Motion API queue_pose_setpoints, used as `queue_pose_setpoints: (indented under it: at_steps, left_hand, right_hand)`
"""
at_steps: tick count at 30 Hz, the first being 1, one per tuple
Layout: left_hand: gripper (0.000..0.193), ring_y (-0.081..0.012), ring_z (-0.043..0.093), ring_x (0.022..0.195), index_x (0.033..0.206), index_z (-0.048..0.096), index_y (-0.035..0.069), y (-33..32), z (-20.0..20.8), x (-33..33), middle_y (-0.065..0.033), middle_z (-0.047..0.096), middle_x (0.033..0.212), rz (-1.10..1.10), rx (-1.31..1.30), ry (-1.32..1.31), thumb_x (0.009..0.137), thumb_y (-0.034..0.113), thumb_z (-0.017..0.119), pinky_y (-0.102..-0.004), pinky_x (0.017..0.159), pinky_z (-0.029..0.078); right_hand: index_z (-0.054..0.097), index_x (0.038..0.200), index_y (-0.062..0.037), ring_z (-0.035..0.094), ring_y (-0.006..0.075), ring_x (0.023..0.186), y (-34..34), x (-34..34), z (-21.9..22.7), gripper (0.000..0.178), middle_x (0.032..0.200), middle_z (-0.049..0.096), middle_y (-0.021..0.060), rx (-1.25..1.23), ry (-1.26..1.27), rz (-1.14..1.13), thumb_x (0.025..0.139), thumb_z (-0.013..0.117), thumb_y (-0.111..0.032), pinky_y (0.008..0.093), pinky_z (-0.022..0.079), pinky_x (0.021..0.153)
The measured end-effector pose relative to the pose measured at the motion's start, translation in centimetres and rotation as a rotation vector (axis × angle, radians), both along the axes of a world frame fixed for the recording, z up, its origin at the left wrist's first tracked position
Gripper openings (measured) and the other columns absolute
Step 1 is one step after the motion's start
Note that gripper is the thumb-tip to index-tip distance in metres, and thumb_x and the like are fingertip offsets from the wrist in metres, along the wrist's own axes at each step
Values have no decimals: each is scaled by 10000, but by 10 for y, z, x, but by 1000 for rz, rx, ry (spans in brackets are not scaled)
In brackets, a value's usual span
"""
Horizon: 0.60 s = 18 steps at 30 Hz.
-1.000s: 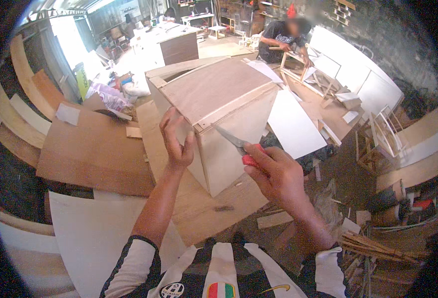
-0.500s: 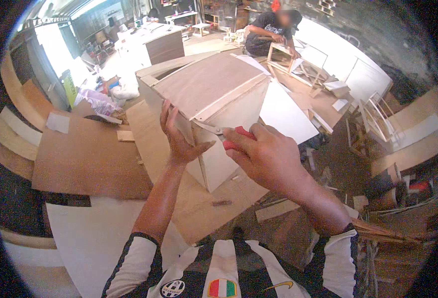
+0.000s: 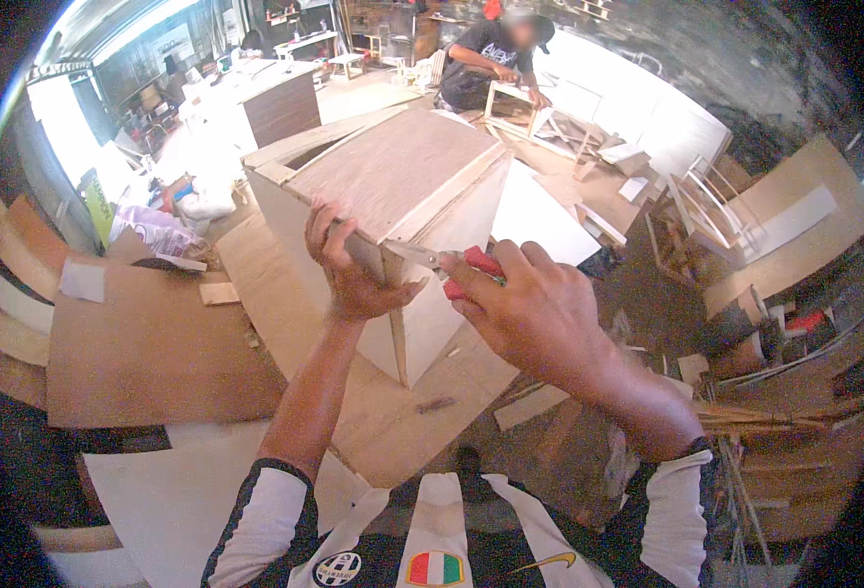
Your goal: The person fits a side panel onto a wooden box, uses pliers to pull at the edge, and marks a white board with a pencil.
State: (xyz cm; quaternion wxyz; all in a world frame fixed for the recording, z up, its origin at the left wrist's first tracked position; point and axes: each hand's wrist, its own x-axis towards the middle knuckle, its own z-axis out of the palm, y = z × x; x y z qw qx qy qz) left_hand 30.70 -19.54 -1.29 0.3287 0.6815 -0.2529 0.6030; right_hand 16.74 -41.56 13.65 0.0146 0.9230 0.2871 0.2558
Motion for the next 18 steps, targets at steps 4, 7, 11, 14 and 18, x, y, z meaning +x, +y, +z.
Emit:
queue_pose_setpoints:
  at_steps: [4,7,11,14,18]
  left_hand:
    - [1064,-456,308,1406,1340,419,105,2,-1,4,-185,411,1375,5,11,-15,617,798,780,-624,1152,206]
    - [1097,-454,280,1438,1342,433,106,4,-6,6,-178,405,1403,2,29,-9,591,833,766,-624,1170,171]
    - [1133,-456,267,1469,1352,437,102,4,-7,6,-159,437,1413,-49,37,53,570,854,760,-622,1193,105]
    - [1114,-462,278,1468,1354,435,97,2,-5,7,-158,461,1402,-62,36,49,586,832,767,-622,1197,91]
    - [1042,-464,283,1468,1352,434,92,2,-5,11,-169,454,1420,-63,31,10,641,777,769,-631,1195,111]
  right_hand:
    - [729,1157,-246,645,209,737,-1,2,-8,274,934,607,29,30,7,6,918,714,-378,353,570,561]
    - [700,1284,-155,631,234,760,-3,1,-14,436,883,571,70,34,35,35,884,755,-319,367,547,626]
    - [696,1288,-132,627,234,740,-4,3,-20,446,883,580,76,70,42,50,884,756,-309,368,544,630]
    - [694,1295,-132,624,231,733,-5,4,-22,450,882,587,79,95,31,59,882,758,-300,363,540,624]
    - [690,1303,-125,623,233,726,-6,8,-26,458,882,592,82,132,40,76,880,758,-287,361,540,626]
